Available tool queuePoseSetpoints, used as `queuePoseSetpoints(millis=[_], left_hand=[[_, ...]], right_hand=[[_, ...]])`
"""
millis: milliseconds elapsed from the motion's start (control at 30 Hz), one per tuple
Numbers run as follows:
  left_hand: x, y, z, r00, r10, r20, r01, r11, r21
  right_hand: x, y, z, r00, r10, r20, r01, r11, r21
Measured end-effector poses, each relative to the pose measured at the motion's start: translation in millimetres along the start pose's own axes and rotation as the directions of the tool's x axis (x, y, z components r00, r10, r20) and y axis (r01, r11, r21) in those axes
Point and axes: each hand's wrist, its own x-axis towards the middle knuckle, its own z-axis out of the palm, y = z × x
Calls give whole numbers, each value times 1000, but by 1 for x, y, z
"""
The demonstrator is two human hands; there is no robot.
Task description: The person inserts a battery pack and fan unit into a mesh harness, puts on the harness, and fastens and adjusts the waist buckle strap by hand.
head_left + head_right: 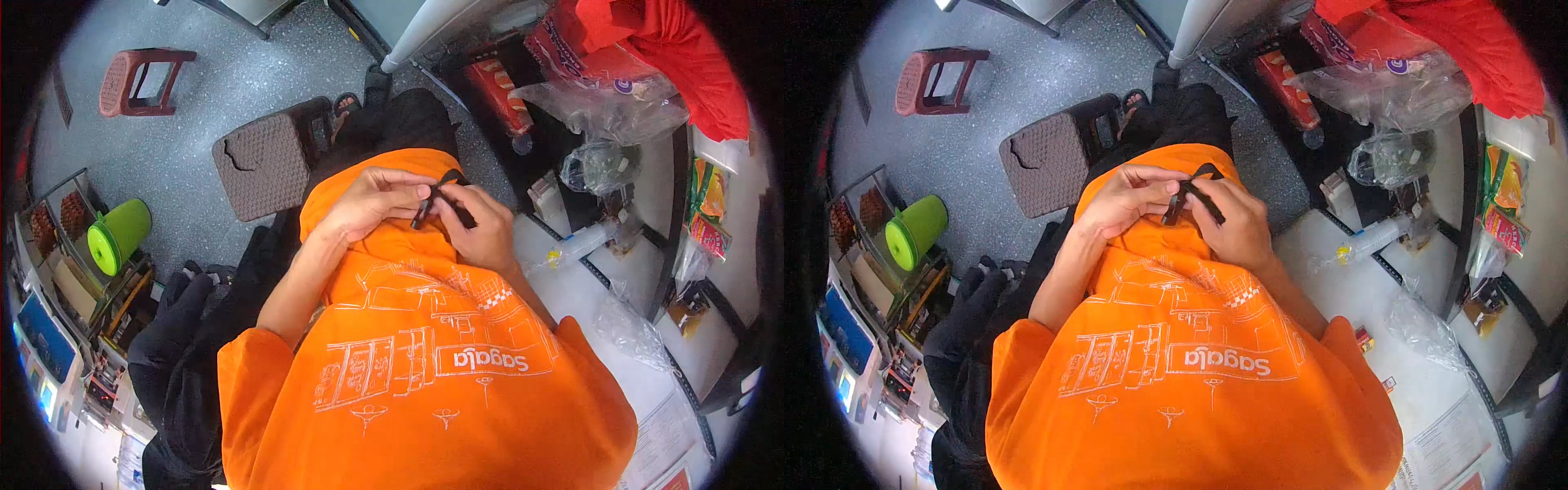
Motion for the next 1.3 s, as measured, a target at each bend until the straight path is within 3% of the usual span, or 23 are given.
queuePoseSetpoints(millis=[133,533,1033,1300], left_hand=[[3,0,-3,998,-36,56,38,998,-48],[5,-3,-4,999,-44,27,42,997,65],[10,-4,-1,999,38,21,-40,992,117],[11,-1,1,1000,-7,8,6,996,94]], right_hand=[[-7,12,-5,997,-71,4,71,997,-29],[-5,9,-3,994,-105,2,105,994,-41],[-4,14,-3,993,-91,71,97,992,-75],[-2,10,-14,999,-25,34,23,999,44]])
